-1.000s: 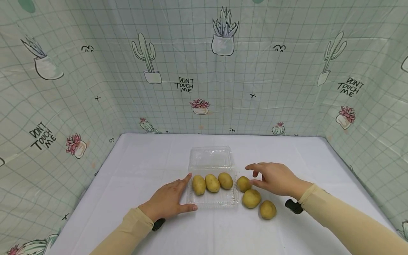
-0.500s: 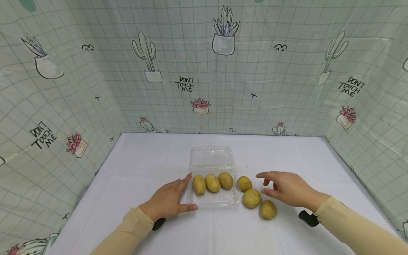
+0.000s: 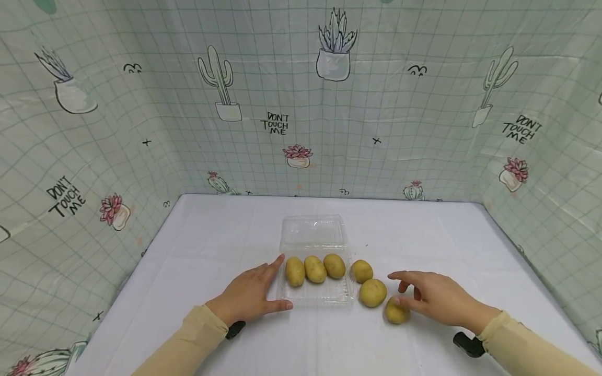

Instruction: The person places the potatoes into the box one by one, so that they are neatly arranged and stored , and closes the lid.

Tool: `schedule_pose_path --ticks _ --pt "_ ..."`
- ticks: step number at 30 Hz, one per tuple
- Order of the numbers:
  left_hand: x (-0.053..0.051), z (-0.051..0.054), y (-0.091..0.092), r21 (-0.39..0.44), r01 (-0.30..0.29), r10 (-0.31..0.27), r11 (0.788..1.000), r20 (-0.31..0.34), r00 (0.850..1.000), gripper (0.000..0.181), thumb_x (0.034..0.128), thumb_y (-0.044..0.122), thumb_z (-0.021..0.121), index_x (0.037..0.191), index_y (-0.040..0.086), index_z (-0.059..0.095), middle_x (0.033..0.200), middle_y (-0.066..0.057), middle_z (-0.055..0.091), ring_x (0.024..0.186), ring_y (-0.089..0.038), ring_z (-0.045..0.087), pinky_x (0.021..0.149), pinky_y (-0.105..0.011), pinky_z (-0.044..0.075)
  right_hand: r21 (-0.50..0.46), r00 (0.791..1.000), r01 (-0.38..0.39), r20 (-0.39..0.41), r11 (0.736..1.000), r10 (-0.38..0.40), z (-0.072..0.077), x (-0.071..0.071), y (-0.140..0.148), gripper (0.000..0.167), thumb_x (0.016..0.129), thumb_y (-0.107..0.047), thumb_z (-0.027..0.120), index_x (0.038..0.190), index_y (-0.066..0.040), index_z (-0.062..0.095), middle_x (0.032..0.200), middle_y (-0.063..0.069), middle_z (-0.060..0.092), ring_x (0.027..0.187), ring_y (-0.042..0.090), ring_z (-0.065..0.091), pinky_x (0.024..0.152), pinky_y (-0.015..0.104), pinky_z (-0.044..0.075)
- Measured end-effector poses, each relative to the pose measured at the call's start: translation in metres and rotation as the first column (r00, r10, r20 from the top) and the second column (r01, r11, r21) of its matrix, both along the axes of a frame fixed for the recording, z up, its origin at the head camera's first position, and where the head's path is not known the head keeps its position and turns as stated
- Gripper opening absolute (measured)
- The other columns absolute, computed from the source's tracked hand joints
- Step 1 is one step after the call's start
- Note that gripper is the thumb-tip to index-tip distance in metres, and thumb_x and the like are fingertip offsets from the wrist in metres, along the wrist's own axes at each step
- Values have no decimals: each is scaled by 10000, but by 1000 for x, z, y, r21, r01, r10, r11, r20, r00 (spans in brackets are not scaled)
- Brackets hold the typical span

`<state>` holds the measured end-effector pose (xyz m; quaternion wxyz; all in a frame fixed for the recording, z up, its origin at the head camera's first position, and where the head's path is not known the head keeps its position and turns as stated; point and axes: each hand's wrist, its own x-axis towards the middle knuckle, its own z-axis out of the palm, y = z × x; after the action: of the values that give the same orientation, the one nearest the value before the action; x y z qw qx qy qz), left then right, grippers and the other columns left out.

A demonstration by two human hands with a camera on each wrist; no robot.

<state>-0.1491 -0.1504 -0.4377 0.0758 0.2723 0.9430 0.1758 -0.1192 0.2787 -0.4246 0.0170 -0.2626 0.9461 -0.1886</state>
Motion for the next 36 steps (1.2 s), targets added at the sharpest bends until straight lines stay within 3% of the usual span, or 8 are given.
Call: schedule_pose_path --ticks 7,14,23,36 --pt "0 0 1 -1 -6 6 1000 -4 1000 1048 844 719 615 1598 108 220 1481 -193 466 1348 -390 446 1081 -523 369 1 999 -9 48 1000 9 -8 8 3 620 899 -602 641 1330 -157 612 969 -204 590 620 -49 472 557 211 410" --pt "1 0 1 3 -9 9 1000 4 1000 1052 841 726 610 1601 115 214 1490 -187 456 1354 -392 438 1087 -526 360 6 999 -16 48 1000 16 -15 10 4 672 852 -638 674 1322 -163 610 980 -192 573 627 -51 469 553 204 414" --pt "1 2 0 -5 -12 12 1000 -3 1000 1050 838 731 608 1598 114 227 1466 -210 477 1347 -394 446 1086 -521 363 3 998 -51 21 999 51 -22 11 5 605 821 -576 758 1264 -177 652 1041 -133 559 644 -36 467 540 199 412" --pt "1 0 -1 -2 -2 2 1000 -14 1000 1050 840 740 595 1595 108 234 1455 -225 482 1339 -398 454 1081 -521 369 -28 997 -70 34 997 71 -24 10 6 566 827 -571 751 1255 -212 663 1006 -166 522 678 -17 480 561 199 419"
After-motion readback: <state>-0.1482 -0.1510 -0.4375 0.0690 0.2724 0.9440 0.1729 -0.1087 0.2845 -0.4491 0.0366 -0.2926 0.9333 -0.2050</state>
